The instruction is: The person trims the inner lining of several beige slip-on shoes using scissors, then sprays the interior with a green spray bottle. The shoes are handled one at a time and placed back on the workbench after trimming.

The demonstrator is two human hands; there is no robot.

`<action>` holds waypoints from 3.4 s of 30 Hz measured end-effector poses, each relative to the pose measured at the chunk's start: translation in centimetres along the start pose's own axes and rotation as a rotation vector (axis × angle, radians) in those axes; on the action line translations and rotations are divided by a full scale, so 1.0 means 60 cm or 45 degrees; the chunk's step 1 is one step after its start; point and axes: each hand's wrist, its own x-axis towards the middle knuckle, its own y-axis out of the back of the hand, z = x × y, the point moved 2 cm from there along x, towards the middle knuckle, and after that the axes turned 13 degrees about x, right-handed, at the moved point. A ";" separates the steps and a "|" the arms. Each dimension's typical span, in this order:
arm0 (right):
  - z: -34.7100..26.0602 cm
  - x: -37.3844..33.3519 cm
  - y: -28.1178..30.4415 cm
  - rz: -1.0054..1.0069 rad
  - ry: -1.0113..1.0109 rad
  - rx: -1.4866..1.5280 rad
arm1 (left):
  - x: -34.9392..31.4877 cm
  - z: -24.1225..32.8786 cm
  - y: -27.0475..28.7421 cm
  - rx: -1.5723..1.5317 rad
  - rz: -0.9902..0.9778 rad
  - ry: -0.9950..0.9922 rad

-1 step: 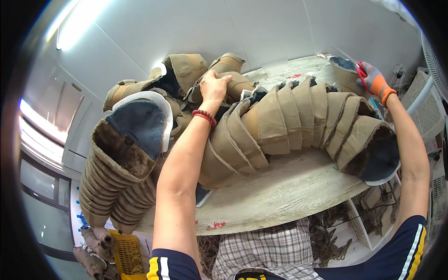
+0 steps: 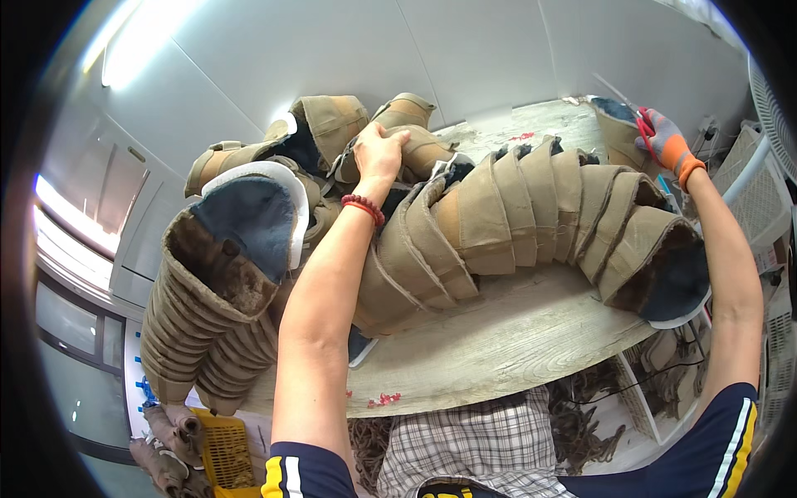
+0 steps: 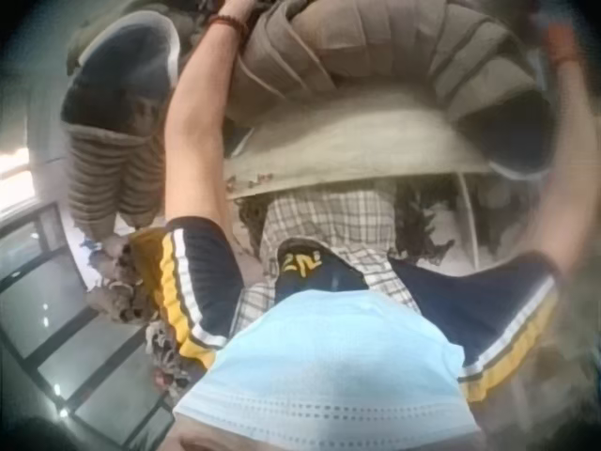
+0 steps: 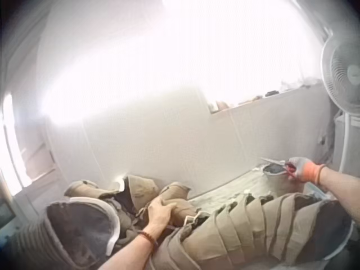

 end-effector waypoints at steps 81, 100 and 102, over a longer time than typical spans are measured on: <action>-0.513 -0.820 -0.258 -1.135 0.044 -0.134 | -0.949 -0.147 0.496 -1.722 -0.106 1.836; -0.603 -0.771 -0.335 -0.971 1.117 -0.504 | -0.947 -0.155 0.482 -1.710 -0.083 1.848; -0.604 -0.771 -0.340 -1.007 1.101 -0.556 | -0.950 -0.162 0.479 -1.748 -0.116 1.821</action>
